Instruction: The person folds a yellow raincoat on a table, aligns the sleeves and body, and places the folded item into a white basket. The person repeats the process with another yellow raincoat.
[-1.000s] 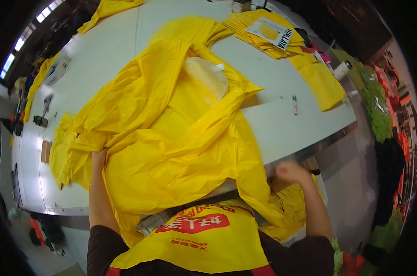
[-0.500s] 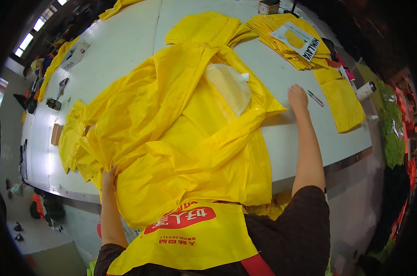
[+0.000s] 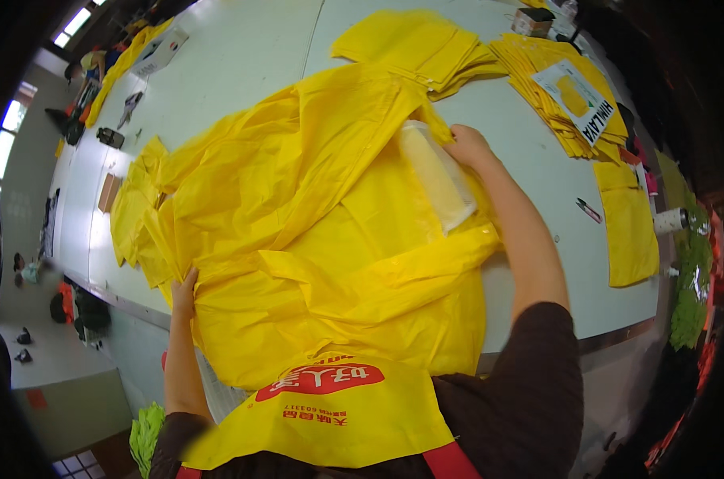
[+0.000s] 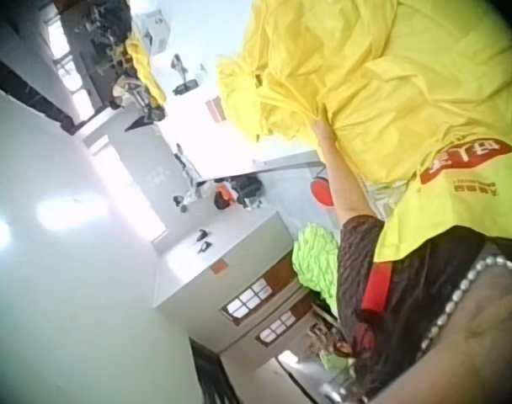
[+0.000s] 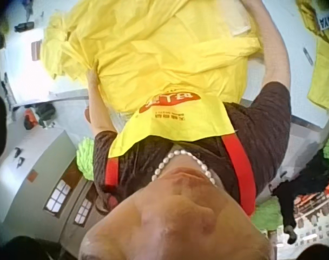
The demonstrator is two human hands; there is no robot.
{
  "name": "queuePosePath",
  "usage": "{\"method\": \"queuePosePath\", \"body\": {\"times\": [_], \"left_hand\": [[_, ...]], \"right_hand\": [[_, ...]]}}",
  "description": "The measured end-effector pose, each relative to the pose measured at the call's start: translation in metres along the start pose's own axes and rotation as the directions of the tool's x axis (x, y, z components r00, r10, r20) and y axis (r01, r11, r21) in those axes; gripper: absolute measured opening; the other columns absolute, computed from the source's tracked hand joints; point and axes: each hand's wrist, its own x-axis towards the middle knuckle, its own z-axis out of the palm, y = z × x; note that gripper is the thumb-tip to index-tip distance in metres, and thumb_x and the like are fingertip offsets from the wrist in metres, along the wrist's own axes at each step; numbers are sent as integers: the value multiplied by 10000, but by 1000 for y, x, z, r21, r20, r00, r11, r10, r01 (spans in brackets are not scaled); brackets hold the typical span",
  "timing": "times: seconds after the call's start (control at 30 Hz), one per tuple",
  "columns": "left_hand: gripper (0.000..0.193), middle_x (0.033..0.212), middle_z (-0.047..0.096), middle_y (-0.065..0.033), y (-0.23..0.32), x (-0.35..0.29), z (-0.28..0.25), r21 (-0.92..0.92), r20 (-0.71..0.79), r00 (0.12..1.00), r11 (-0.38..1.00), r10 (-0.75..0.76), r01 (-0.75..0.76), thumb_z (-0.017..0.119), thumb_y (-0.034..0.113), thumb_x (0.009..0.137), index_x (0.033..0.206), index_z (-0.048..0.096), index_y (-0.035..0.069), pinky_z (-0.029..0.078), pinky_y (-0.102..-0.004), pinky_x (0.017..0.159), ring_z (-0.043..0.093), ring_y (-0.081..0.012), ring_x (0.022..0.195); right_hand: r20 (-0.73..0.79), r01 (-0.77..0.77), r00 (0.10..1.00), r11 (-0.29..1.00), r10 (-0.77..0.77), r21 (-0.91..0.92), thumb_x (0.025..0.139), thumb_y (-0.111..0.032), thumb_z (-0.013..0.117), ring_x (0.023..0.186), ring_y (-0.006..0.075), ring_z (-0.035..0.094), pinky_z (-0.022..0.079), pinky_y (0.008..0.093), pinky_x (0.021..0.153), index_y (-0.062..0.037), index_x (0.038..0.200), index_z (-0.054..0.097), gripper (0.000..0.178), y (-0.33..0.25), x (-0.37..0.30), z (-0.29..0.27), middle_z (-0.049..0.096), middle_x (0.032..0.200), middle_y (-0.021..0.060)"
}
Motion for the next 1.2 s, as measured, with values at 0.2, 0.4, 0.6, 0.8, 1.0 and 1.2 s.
{"method": "queuePosePath", "body": {"times": [0.2,0.4,0.6,0.8,1.0,1.2], "left_hand": [[358,1019,627,-64,-9,-6,-9,193,11,992,973,128,-127,662,130,786,1103,582,-16,453,-286,791,583,-195,893],[433,1041,612,-93,-18,11,15,57,195,981,998,14,-26,680,148,766,1124,552,-59,461,-288,790,577,-187,908],[463,996,611,-74,2,6,-3,318,264,932,935,-248,159,700,172,752,1137,546,-35,468,-270,742,571,-152,854],[436,846,611,-39,-11,6,-6,29,312,923,973,-225,228,707,227,752,1097,576,-5,451,-264,616,559,-130,705],[370,826,626,-45,-30,15,-12,42,302,926,974,-225,222,709,250,747,992,627,-16,446,-271,600,567,-136,696],[388,899,632,-76,-31,10,-13,-44,331,919,970,-212,240,703,200,752,1033,599,-47,472,-284,654,586,-154,745]], "right_hand": [[-493,-175,843,977,214,125,814,-72,536,799,252,630,483,353,684,-27,976,622,189,180,-40,-63,651,896,150],[-734,-197,677,950,-48,-243,824,-88,518,858,360,581,468,403,761,-47,1020,584,211,178,-82,-32,617,938,193],[-149,216,971,950,-185,227,784,-177,592,974,338,543,417,422,853,-48,1017,589,266,-41,-180,21,624,943,139],[-337,-91,936,856,-101,-509,652,-381,721,1084,292,521,408,438,899,-53,1124,529,606,-18,-189,60,626,1013,159],[363,-277,866,935,342,-221,640,-311,745,1142,279,489,434,379,896,-67,1171,511,629,24,-185,17,575,1145,153],[98,6,994,894,42,-449,643,-278,741,1093,281,515,455,409,860,-65,1119,538,560,19,-211,27,576,1131,147]]}}
